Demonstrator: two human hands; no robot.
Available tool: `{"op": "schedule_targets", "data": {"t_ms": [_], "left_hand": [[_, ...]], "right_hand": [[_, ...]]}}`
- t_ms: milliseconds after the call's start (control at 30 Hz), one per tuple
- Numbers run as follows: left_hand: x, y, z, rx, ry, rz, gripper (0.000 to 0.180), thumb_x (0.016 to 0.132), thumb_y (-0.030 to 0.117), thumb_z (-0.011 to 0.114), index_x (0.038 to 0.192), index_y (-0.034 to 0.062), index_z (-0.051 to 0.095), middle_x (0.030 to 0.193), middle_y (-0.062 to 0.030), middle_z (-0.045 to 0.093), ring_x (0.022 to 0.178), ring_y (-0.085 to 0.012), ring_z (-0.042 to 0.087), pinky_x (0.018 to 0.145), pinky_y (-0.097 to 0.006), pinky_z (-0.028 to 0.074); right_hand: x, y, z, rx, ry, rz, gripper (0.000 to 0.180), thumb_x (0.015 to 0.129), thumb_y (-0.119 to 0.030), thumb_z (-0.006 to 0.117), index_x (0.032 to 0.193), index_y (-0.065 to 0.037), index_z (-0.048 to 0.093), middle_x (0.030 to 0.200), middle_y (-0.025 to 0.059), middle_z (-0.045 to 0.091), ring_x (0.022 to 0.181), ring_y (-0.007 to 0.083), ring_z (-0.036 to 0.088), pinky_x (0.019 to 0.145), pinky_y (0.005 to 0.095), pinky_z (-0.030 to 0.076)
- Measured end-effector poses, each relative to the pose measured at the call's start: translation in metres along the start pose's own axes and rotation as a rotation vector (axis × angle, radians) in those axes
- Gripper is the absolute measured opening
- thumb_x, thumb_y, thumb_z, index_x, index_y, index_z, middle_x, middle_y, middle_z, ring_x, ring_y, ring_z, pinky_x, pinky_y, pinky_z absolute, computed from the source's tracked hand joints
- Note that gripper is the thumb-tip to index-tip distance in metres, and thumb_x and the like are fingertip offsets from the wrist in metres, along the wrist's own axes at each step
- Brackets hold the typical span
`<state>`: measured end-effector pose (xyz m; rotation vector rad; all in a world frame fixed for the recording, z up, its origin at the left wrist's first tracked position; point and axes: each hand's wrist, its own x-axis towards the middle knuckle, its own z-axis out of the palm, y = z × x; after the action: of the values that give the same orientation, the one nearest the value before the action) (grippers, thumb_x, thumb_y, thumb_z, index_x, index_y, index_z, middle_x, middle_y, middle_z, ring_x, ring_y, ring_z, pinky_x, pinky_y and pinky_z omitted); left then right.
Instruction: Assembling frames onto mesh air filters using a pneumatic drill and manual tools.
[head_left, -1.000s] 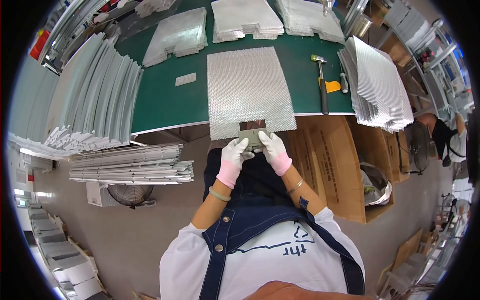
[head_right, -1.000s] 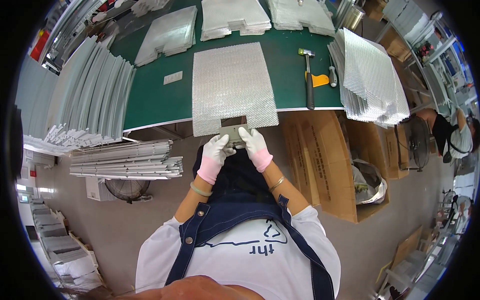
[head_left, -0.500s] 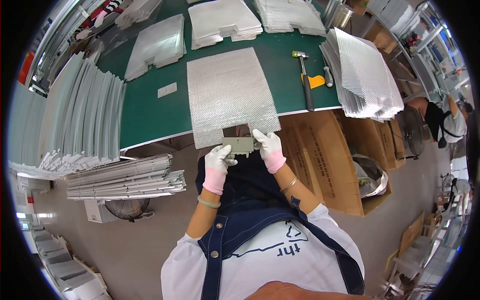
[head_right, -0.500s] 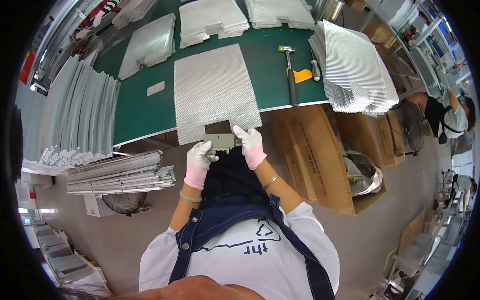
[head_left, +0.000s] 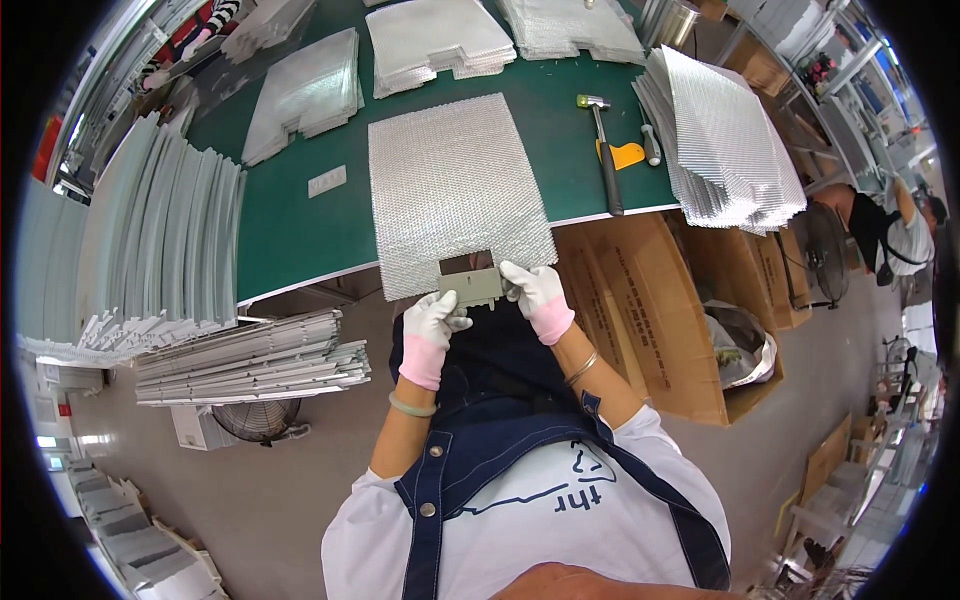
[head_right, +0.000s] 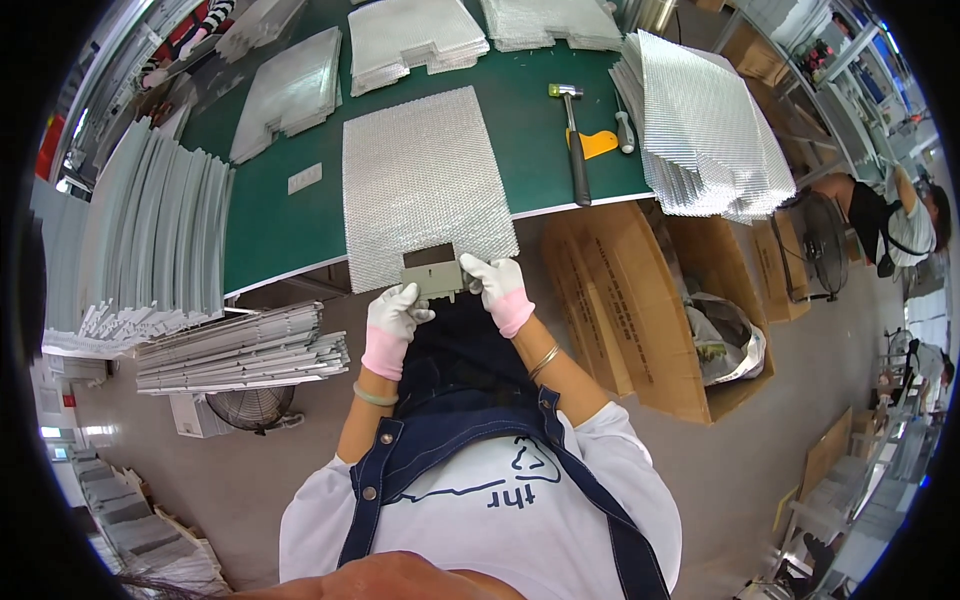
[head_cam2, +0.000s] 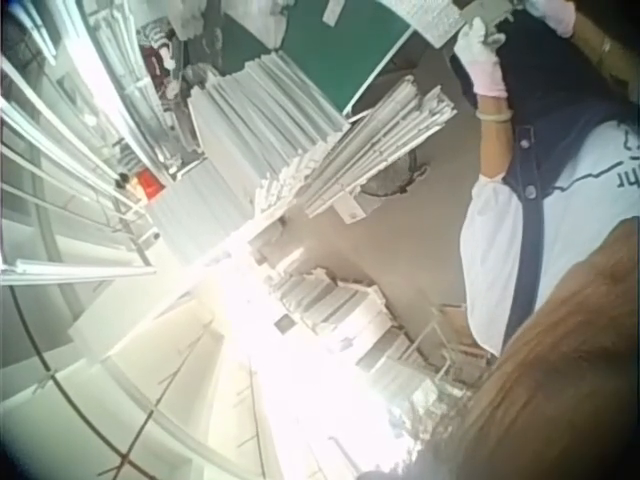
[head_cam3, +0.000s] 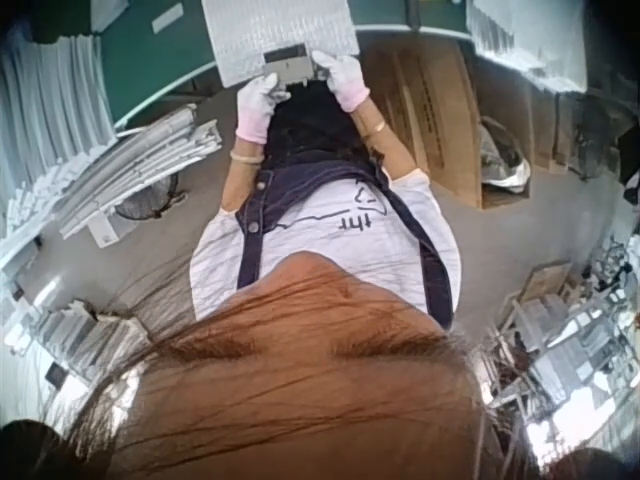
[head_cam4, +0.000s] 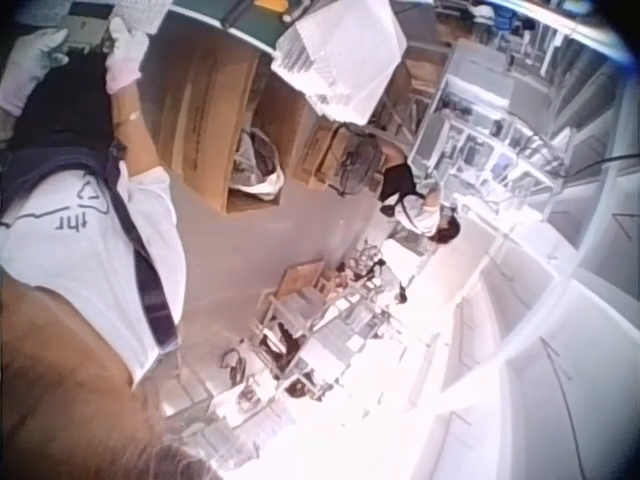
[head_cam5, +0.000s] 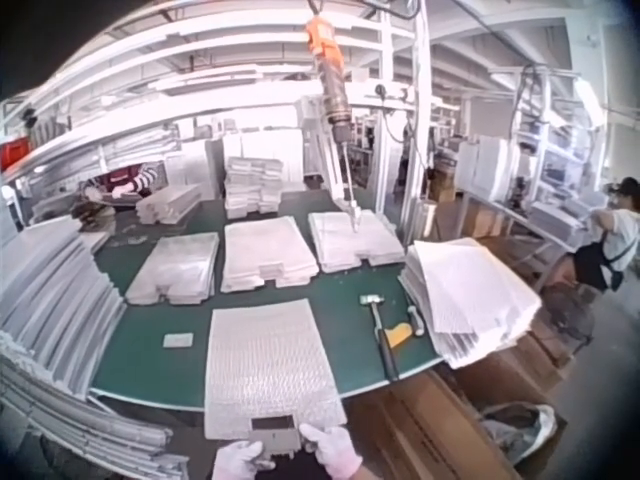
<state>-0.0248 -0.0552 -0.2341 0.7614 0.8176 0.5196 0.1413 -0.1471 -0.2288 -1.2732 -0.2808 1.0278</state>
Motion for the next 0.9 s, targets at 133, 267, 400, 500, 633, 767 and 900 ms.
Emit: {"op": "schedule_targets", "data": {"t_ms": [133, 267, 400, 500, 633, 767, 900], "left_hand": [[0.002, -0.01, 0.005, -0.135, 0.011, 0.104, 0.018, 0.087, 0.018, 0.063, 0.093, 0.0013, 0.058, 0.074, -0.0053, 0.061, 0.057, -0.0117, 0.057, 0.059, -0.029, 0.053], [0.003, -0.026, 0.021, -0.447, -0.113, 0.074, 0.02, 0.088, 0.019, 0.062, 0.103, 0.0066, 0.057, 0.096, -0.0079, 0.062, 0.082, -0.0151, 0.059, 0.08, -0.035, 0.048], [0.003, -0.027, 0.033, -0.379, -0.148, 0.111, 0.028, 0.089, 0.018, 0.06, 0.112, 0.0029, 0.056, 0.106, -0.0091, 0.061, 0.093, -0.0193, 0.059, 0.086, -0.036, 0.046], [0.007, -0.023, 0.038, -0.328, -0.133, 0.144, 0.027, 0.089, 0.017, 0.059, 0.11, 0.0005, 0.056, 0.105, -0.0098, 0.062, 0.094, -0.0204, 0.06, 0.087, -0.036, 0.046], [0.012, -0.029, 0.038, -0.448, -0.059, 0.106, 0.027, 0.089, 0.015, 0.059, 0.109, -0.0026, 0.057, 0.102, -0.011, 0.062, 0.092, -0.0201, 0.06, 0.085, -0.035, 0.047], [0.004, -0.023, 0.037, -0.297, -0.065, 0.174, 0.023, 0.092, 0.014, 0.051, 0.107, -0.0029, 0.058, 0.103, -0.0106, 0.061, 0.094, -0.0183, 0.059, 0.085, -0.033, 0.047], [-0.004, -0.013, 0.029, -0.104, -0.126, 0.255, 0.022, 0.094, 0.014, 0.049, 0.104, -0.0029, 0.059, 0.099, -0.0096, 0.061, 0.091, -0.0173, 0.059, 0.082, -0.031, 0.047]], "right_hand": [[-0.003, 0.003, -0.005, -0.012, -0.016, 0.046, 0.027, 0.082, -0.023, 0.069, 0.071, 0.002, 0.065, 0.064, 0.0058, 0.059, 0.054, 0.0103, 0.05, 0.052, 0.0228, 0.039], [-0.004, 0.008, -0.004, 0.067, -0.009, 0.061, 0.028, 0.082, -0.023, 0.07, 0.071, 0.002, 0.064, 0.065, 0.0068, 0.06, 0.054, 0.0108, 0.05, 0.052, 0.0228, 0.039], [-0.006, 0.011, -0.005, 0.062, 0.007, 0.07, 0.027, 0.082, -0.022, 0.07, 0.072, 0.002, 0.064, 0.065, 0.0072, 0.06, 0.055, 0.011, 0.051, 0.052, 0.0229, 0.039], [-0.012, 0.008, -0.008, 0.041, -0.015, 0.104, 0.027, 0.082, -0.022, 0.07, 0.072, 0.002, 0.064, 0.066, 0.0074, 0.06, 0.056, 0.0109, 0.052, 0.052, 0.0227, 0.039], [-0.014, 0.004, -0.009, -0.005, -0.039, 0.128, 0.027, 0.083, -0.022, 0.069, 0.07, 0.001, 0.064, 0.065, 0.0071, 0.06, 0.055, 0.0108, 0.051, 0.052, 0.0227, 0.04], [-0.015, 0.012, -0.008, 0.039, -0.081, 0.137, 0.026, 0.083, -0.022, 0.068, 0.073, 0.001, 0.064, 0.067, 0.0071, 0.061, 0.057, 0.011, 0.053, 0.054, 0.0225, 0.041], [-0.022, 0.034, -0.001, 0.305, -0.189, 0.132, 0.026, 0.086, -0.022, 0.065, 0.098, 0.001, 0.06, 0.08, 0.0067, 0.06, 0.071, 0.0137, 0.056, 0.066, 0.0263, 0.045]]}}
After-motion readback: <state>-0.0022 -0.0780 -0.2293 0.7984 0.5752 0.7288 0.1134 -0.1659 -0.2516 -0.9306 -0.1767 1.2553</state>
